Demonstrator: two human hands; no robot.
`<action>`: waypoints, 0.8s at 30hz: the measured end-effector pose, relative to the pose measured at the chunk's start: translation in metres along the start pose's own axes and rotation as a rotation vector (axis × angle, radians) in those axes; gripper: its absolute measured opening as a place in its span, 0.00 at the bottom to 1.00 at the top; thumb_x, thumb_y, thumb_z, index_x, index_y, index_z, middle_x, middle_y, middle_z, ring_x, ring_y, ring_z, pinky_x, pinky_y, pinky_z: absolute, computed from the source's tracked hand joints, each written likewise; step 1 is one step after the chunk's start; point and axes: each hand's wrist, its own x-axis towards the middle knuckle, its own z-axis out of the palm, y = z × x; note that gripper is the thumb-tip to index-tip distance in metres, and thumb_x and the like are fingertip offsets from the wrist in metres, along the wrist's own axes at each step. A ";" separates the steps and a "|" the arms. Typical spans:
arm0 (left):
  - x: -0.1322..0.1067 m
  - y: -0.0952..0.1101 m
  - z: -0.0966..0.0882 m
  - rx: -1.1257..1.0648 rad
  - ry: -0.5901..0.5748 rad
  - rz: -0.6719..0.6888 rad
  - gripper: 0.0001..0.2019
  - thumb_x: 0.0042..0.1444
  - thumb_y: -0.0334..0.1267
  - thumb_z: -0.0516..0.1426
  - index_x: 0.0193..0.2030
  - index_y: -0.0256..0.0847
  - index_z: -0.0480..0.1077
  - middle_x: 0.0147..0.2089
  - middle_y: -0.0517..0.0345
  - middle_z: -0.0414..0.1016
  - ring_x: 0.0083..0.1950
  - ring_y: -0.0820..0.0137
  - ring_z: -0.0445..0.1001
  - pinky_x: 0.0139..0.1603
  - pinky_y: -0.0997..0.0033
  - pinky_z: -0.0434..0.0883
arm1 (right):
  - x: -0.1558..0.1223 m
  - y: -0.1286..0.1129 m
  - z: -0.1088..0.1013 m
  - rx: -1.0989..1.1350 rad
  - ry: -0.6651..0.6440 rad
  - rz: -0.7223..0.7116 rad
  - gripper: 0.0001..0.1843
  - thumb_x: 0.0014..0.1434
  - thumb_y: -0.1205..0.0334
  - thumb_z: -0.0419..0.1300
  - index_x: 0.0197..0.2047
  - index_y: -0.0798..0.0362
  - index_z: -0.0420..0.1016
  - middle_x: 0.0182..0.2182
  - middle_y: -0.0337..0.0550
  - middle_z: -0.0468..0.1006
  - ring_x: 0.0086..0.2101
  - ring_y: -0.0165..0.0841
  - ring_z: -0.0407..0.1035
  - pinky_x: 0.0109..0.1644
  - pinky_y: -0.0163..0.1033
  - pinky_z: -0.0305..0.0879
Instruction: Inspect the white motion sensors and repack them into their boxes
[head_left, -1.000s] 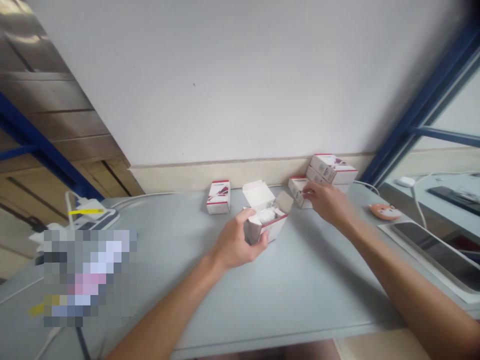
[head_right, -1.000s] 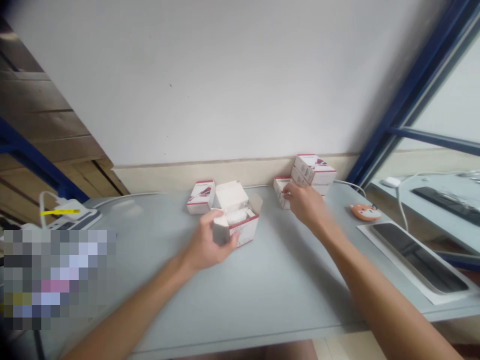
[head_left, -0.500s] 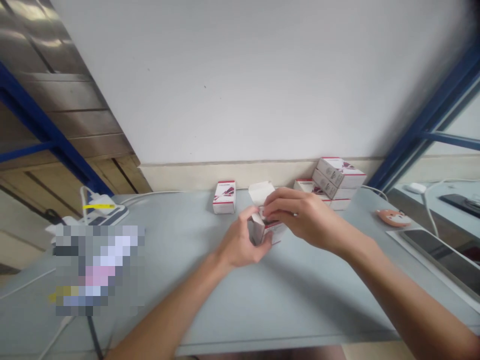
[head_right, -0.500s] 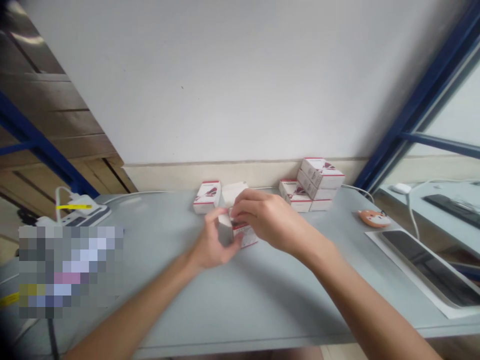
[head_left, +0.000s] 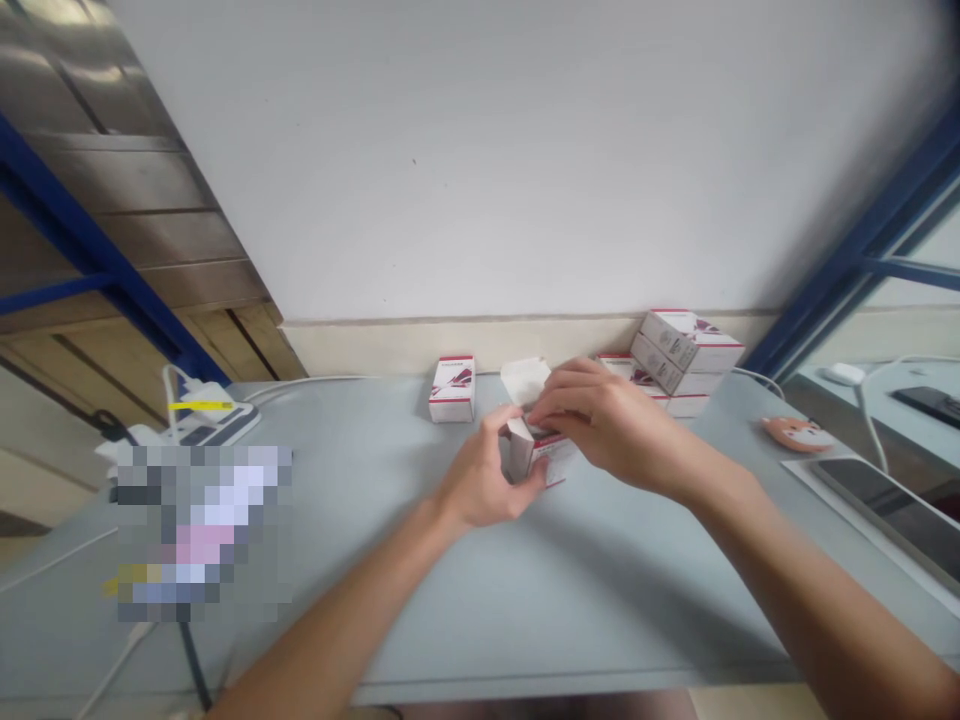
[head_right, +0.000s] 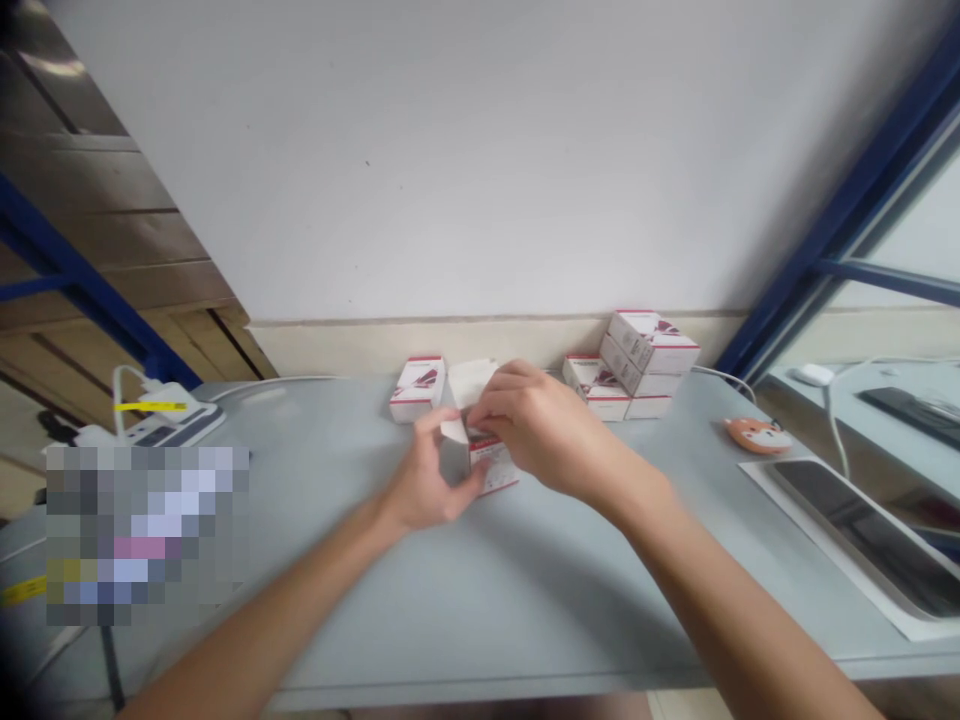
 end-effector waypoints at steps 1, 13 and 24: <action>0.000 0.000 0.000 0.004 0.004 0.010 0.37 0.59 0.36 0.65 0.69 0.48 0.49 0.44 0.57 0.77 0.42 0.62 0.81 0.45 0.59 0.79 | 0.000 -0.001 -0.002 0.005 -0.020 -0.012 0.18 0.68 0.77 0.57 0.41 0.48 0.84 0.41 0.43 0.84 0.45 0.40 0.76 0.46 0.44 0.73; 0.006 0.014 -0.012 -0.042 -0.168 -0.164 0.44 0.64 0.33 0.60 0.81 0.53 0.45 0.71 0.47 0.71 0.66 0.57 0.75 0.69 0.52 0.73 | -0.005 0.045 0.008 0.613 0.387 0.428 0.18 0.68 0.48 0.66 0.58 0.41 0.77 0.58 0.46 0.78 0.54 0.43 0.75 0.57 0.51 0.74; 0.012 0.019 -0.015 0.050 -0.206 -0.232 0.31 0.65 0.33 0.59 0.73 0.52 0.62 0.67 0.52 0.74 0.67 0.58 0.73 0.68 0.54 0.74 | -0.010 0.029 0.028 1.335 0.262 0.547 0.27 0.71 0.43 0.58 0.68 0.42 0.74 0.58 0.45 0.81 0.60 0.49 0.72 0.68 0.56 0.63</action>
